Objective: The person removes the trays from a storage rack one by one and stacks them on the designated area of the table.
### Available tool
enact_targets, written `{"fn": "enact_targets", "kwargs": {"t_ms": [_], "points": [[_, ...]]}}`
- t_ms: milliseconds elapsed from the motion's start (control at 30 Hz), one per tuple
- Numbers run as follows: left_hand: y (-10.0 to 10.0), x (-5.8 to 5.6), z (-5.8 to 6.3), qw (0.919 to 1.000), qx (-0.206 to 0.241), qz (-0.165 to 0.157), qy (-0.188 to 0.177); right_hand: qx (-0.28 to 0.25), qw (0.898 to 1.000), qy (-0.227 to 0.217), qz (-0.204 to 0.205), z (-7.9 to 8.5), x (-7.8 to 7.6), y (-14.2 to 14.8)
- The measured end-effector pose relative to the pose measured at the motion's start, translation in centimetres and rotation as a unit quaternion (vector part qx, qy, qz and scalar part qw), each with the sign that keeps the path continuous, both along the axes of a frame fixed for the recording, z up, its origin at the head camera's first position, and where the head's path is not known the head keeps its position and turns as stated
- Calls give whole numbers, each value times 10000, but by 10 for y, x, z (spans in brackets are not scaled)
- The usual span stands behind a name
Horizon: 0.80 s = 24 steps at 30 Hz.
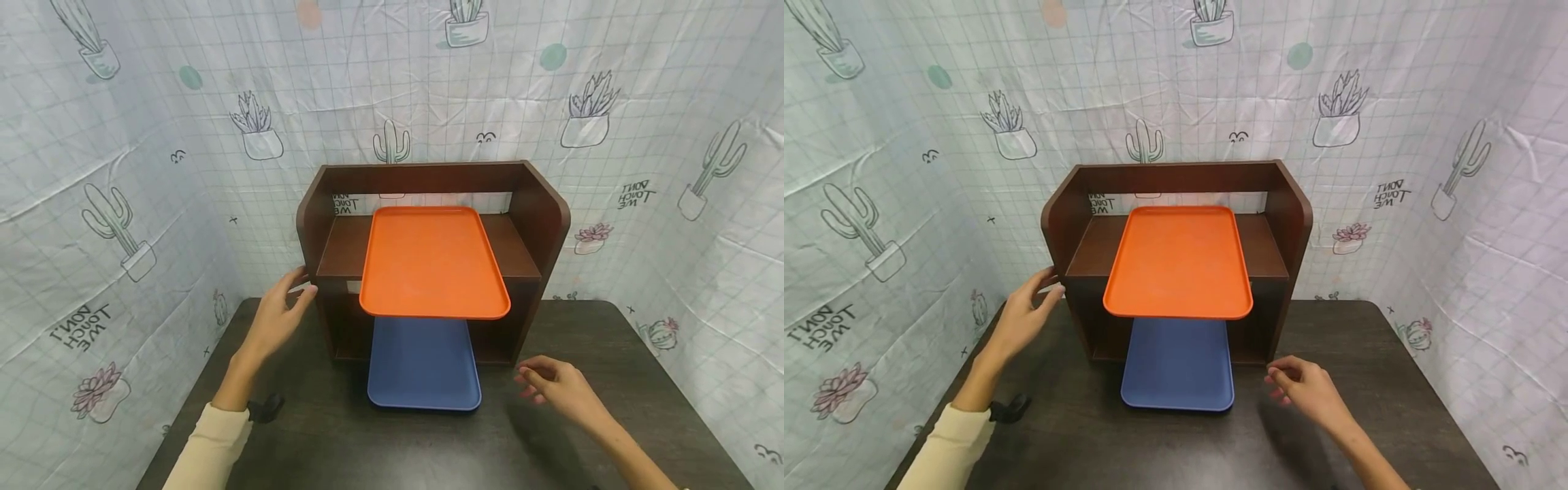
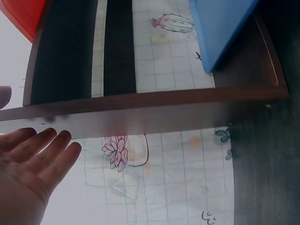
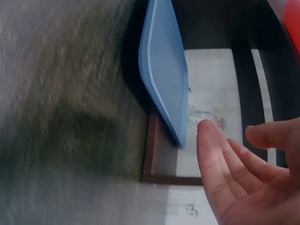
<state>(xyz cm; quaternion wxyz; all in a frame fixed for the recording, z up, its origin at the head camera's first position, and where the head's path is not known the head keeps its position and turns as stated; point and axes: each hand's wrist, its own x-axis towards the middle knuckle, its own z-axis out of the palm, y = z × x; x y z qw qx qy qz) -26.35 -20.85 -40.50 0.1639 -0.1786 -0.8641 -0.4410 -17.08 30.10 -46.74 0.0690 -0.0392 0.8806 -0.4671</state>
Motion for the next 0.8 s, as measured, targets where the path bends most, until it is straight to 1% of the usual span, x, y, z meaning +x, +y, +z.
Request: {"fn": "enact_targets", "kwargs": {"t_ms": [200, 300, 433, 533, 700, 800], "points": [[6, -5, 4, 9978, 491, -194, -408, -837, 9956, -408, -107, -10, -2, -12], [8, -7, 4, 9958, 735, -202, -502, -1022, 9932, -541, -137, -15, -3, -19], [9, -8, 3, 9947, 861, -90, -555, -1153, 9907, -681, -222, -23, -4, -30], [10, -11, 2, 9935, 956, -53, -616, -1221, 9888, -785, -353, -31, -5, -38], [10, -18, 0, 9903, 1177, -101, -732, -1261, 9866, -845, -600, -43, -6, -48], [12, -21, 1, 9887, 1258, -161, -805, -1199, 9867, -851, -700, -49, -7, -51]]}}
